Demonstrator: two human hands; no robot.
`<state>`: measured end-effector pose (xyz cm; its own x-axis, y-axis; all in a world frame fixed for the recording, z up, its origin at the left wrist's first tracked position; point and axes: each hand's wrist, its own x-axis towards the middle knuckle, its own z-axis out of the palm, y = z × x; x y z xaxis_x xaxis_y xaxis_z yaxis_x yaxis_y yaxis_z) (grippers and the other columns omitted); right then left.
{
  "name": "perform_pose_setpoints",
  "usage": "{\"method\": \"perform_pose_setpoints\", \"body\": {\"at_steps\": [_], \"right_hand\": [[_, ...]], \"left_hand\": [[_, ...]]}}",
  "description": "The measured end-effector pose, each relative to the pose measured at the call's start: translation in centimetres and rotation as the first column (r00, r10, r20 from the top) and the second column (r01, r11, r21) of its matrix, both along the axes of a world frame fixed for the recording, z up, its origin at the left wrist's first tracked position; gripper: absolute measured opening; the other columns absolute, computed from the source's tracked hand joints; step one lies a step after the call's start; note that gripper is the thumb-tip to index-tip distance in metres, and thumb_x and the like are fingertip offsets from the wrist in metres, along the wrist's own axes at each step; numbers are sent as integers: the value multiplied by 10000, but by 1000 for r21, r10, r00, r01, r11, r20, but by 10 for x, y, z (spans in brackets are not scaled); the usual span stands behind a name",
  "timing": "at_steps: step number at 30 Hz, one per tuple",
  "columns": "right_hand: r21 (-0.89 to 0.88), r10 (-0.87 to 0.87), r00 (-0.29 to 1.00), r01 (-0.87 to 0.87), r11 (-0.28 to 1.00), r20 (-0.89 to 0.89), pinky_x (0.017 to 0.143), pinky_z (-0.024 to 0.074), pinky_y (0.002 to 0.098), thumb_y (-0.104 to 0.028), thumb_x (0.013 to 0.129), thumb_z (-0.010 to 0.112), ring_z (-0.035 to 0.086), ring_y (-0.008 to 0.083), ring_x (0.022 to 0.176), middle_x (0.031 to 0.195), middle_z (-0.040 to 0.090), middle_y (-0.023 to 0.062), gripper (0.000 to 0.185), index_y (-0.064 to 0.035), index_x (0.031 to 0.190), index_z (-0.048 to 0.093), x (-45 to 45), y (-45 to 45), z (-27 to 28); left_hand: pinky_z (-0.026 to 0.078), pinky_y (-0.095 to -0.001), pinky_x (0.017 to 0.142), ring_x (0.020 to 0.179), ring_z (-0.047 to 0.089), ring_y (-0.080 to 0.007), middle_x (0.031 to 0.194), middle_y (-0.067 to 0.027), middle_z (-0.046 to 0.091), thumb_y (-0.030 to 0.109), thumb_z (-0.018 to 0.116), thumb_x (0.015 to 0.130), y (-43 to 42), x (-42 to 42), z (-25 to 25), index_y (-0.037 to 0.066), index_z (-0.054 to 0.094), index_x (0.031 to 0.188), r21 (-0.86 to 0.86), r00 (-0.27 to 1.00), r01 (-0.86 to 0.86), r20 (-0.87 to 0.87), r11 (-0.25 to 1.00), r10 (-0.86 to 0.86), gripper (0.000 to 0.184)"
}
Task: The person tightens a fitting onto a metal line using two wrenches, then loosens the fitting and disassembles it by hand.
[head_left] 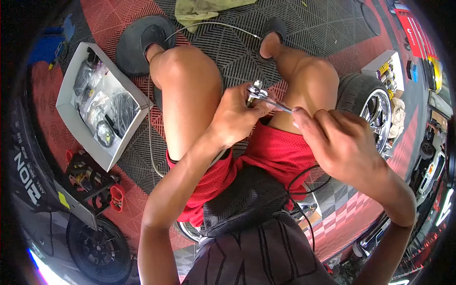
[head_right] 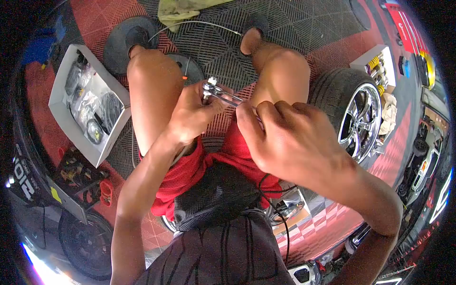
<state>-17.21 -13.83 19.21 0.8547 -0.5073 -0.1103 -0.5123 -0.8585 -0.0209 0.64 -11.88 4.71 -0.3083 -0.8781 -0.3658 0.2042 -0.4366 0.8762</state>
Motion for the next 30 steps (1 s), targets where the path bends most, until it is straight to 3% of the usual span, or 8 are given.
{"method": "perform_pose_setpoints", "body": {"at_steps": [3, 5, 7, 12, 14, 24, 27, 30], "right_hand": [[57, -48, 981, 59, 997, -187, 488, 492, 328, -43, 794, 648, 591, 214, 572, 730, 535, 86, 320, 33, 1098, 589, 15, -1, 22], [60, -52, 980, 65, 996, -193, 486, 489, 336, -57, 806, 648, 593, 218, 576, 702, 524, 77, 253, 17, 1042, 595, 19, -5, 31], [86, -72, 980, 89, 992, -186, 485, 484, 345, -70, 812, 650, 591, 228, 572, 678, 515, 75, 224, 5, 1015, 595, 21, -12, 40], [71, -49, 973, 66, 995, -224, 496, 473, 379, -74, 800, 652, 592, 251, 573, 677, 530, 88, 191, -11, 970, 590, 30, -18, 48], [139, -11, 983, 37, 990, -182, 504, 467, 391, -90, 788, 642, 600, 258, 583, 691, 552, 90, 195, -16, 962, 593, 38, -24, 44], [162, 139, 953, -97, 982, -268, 545, 469, 390, -94, 742, 632, 631, 259, 618, 716, 594, 105, 140, 20, 824, 634, 80, -32, 43], [127, 115, 919, -71, 989, -376, 548, 467, 392, -93, 750, 631, 637, 259, 631, 738, 601, 139, 129, 36, 743, 638, 99, -33, 51], [24, 221, 740, -268, 963, -635, 602, 476, 379, -88, 753, 626, 631, 251, 680, 752, 601, 136, 105, 11, 721, 639, 105, -37, 50]], "left_hand": [[453, -251, 617, 695, 539, -77, 766, -36, 630, 28, 627, 879, -1, -4, -16, -40, 614, 911, 16, 997, -77, -1, 997, 77, 76], [450, -247, 614, 688, 529, -70, 764, -33, 634, 53, 641, 888, 0, -4, -14, -44, 616, 912, 29, 993, -101, -65, 994, 103, 103], [522, -296, 824, 879, 649, -148, 936, -130, 710, 56, 604, 926, -1, -1, -2, -61, 611, 979, 104, 996, -14, -81, 994, 23, 128], [511, -265, 712, 781, 618, -114, 884, -81, 692, 107, 653, 900, 1, 2, 3, -49, 617, 1009, 82, 1000, 6, -2, 997, -6, 194], [422, -253, 561, 626, 472, -66, 711, -2, 602, 184, 715, 872, 2, 3, 9, -25, 649, 872, 38, 999, -12, 46, 999, 11, 219], [475, -327, 628, 668, 541, -128, 736, -104, 643, 118, 623, 832, 2, 7, 5, -74, 622, 931, -69, 986, 4, 165, 998, 8, 216], [476, -331, 626, 669, 544, -132, 734, -108, 640, 119, 613, 821, 5, 3, 17, -74, 616, 920, 119, 982, -175, 92, 977, 165, 217], [473, -321, 601, 664, 549, -125, 721, -106, 636, 121, 606, 825, 2, 5, 4, -76, 613, 913, -59, 992, -74, 94, 996, 79, 217]]}}
